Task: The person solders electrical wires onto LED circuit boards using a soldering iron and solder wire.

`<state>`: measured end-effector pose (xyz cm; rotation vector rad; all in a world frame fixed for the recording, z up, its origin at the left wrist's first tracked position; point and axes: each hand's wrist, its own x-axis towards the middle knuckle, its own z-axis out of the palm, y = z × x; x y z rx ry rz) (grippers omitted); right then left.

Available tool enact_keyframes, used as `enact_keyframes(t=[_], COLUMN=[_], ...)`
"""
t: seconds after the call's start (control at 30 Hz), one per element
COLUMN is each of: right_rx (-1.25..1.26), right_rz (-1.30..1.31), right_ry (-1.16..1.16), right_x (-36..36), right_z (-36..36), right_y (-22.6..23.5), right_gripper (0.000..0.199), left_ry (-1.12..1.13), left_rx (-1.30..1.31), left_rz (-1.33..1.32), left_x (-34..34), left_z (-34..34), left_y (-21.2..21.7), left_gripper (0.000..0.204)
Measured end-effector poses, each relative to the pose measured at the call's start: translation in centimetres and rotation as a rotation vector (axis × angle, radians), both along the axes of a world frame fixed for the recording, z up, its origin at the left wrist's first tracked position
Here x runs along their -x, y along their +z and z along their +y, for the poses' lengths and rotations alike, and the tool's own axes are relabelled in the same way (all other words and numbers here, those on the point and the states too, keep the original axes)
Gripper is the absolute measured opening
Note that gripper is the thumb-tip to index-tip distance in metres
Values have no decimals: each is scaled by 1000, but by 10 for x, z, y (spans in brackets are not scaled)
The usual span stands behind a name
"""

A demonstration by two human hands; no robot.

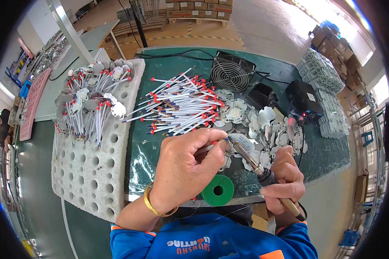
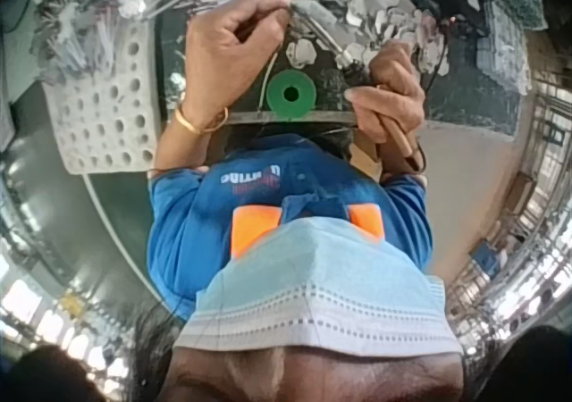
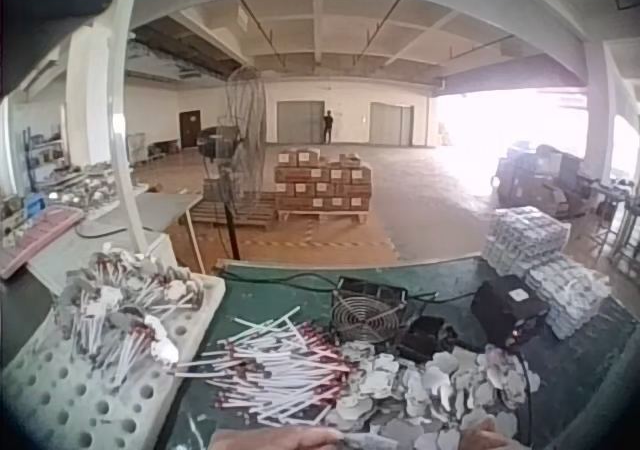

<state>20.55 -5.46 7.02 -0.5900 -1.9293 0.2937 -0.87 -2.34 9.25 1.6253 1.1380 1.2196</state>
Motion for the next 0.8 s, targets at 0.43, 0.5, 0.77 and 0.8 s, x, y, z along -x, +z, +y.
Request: enact_keyframes(t=[0.43,0.5,0.77,0.8], right_rx=[-7,2,9,30], right_rz=[-2,51,76,102], right_ry=[2,-2,-5,11], right_x=[2,3,3,2], right_z=[1,1,5,6], right_y=[1,-1,-4,-5], right_gripper=[23,24,23,22], left_ry=[0,-12,-73,-89], left_rx=[-2,41,205,232], left_rz=[-9,-65,-121,-143], left_x=[1,0,3,3], left_z=[-2,-2,4,6], left_y=[4,1,-4,-7], left_gripper=[15,15,15,15])
